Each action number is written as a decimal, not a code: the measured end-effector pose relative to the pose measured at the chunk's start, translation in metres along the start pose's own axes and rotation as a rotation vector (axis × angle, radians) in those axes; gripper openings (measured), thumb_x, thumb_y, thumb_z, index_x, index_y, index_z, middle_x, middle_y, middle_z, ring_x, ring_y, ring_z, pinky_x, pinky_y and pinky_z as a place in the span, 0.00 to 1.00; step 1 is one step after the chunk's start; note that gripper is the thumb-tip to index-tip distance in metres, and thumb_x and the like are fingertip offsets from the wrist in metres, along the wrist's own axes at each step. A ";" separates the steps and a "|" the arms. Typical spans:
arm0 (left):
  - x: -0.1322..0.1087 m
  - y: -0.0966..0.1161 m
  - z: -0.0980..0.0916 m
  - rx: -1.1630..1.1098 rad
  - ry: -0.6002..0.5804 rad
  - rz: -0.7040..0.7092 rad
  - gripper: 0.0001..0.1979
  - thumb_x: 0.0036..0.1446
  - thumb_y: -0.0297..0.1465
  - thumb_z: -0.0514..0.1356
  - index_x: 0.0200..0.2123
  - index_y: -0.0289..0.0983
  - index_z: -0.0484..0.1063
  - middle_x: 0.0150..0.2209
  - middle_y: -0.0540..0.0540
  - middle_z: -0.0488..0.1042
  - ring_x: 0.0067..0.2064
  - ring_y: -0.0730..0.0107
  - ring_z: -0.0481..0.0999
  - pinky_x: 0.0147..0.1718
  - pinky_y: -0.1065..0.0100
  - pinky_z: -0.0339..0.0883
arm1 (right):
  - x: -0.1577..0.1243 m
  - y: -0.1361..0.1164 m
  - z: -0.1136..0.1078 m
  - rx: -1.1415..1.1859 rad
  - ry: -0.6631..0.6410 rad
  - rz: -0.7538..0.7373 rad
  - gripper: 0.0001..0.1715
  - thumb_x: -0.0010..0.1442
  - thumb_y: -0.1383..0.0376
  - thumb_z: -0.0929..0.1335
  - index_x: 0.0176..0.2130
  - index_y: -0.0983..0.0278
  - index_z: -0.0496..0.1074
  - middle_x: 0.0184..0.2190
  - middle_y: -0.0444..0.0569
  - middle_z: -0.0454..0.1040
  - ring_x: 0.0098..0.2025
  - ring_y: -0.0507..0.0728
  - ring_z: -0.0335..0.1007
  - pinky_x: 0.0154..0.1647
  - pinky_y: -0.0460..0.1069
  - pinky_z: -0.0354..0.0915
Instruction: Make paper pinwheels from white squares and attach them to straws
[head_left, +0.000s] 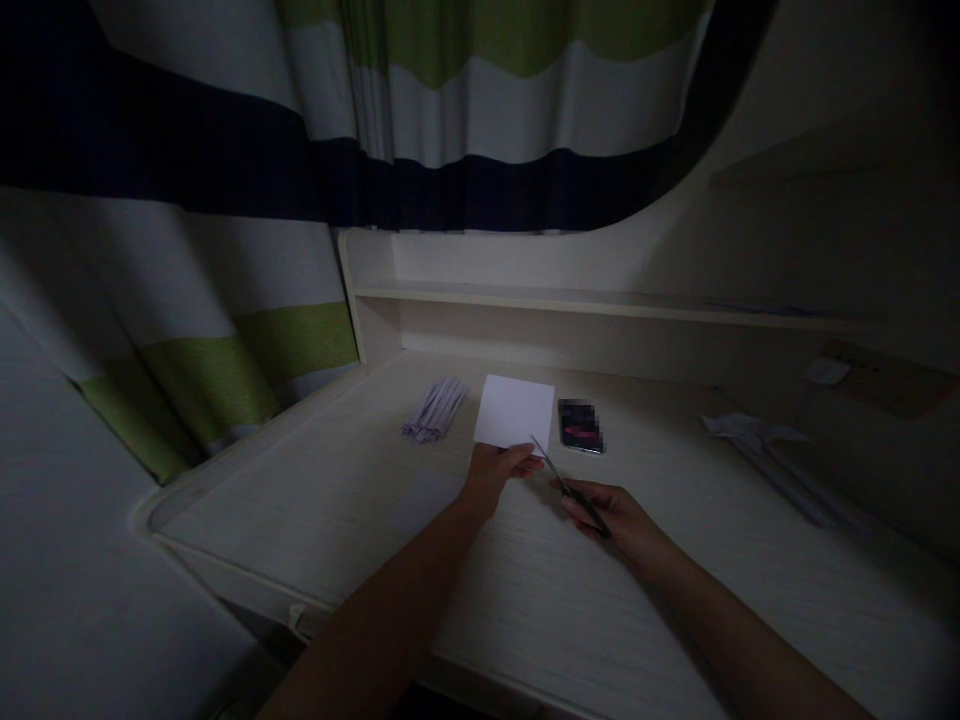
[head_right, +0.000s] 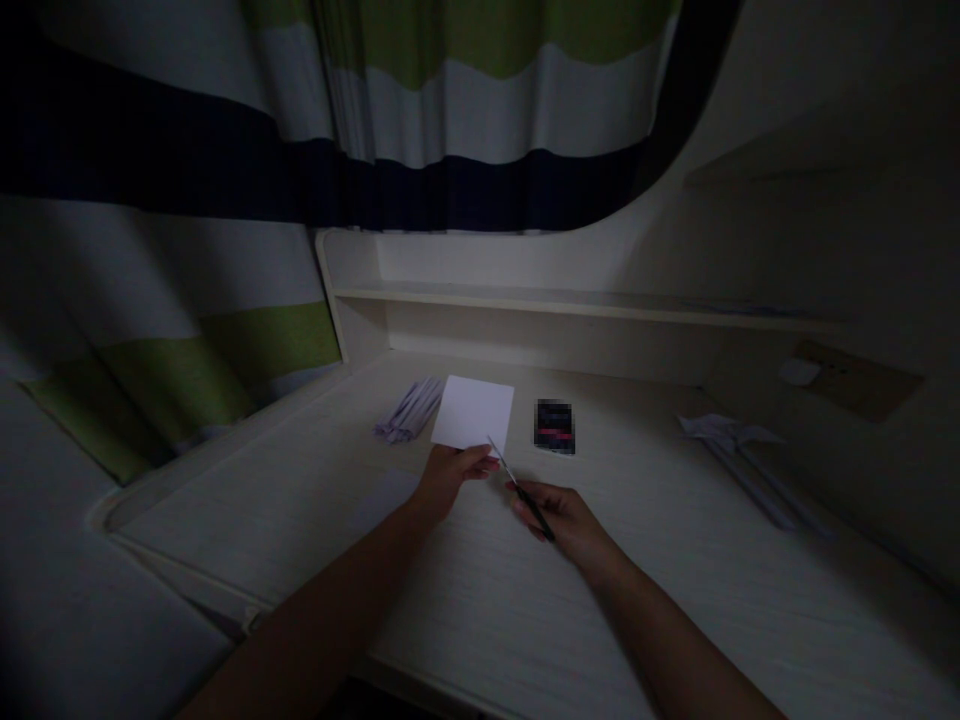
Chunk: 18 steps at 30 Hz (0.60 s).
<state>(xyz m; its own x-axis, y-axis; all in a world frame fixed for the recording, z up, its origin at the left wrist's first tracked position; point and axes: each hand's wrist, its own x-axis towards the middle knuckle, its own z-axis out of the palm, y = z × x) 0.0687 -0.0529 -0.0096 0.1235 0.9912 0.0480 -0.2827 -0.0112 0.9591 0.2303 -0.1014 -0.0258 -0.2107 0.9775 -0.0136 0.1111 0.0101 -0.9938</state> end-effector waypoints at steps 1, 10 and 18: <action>0.000 0.000 0.000 -0.004 -0.001 0.001 0.11 0.41 0.33 0.61 0.28 0.31 0.72 0.26 0.42 0.75 0.27 0.66 0.74 0.26 0.70 0.65 | 0.000 0.001 0.000 -0.003 -0.004 -0.003 0.29 0.40 0.51 0.70 0.40 0.65 0.72 0.14 0.38 0.56 0.16 0.45 0.47 0.18 0.44 0.45; -0.001 0.000 0.000 0.001 -0.067 -0.006 0.11 0.41 0.33 0.61 0.29 0.32 0.72 0.26 0.43 0.75 0.27 0.68 0.74 0.25 0.70 0.65 | 0.001 0.004 -0.001 0.000 -0.006 -0.020 0.28 0.42 0.52 0.69 0.42 0.65 0.71 0.17 0.40 0.61 0.18 0.46 0.50 0.19 0.45 0.48; 0.000 -0.002 -0.001 -0.003 -0.064 -0.021 0.11 0.41 0.33 0.61 0.28 0.31 0.73 0.25 0.42 0.75 0.26 0.68 0.74 0.24 0.71 0.64 | 0.001 0.004 -0.002 -0.018 0.016 0.007 0.27 0.42 0.53 0.70 0.41 0.64 0.71 0.14 0.38 0.58 0.16 0.46 0.48 0.18 0.44 0.46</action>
<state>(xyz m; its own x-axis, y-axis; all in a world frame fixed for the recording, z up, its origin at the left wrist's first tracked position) 0.0687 -0.0526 -0.0113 0.1899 0.9807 0.0462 -0.2824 0.0095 0.9592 0.2324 -0.0999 -0.0297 -0.1943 0.9808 -0.0188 0.1298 0.0067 -0.9915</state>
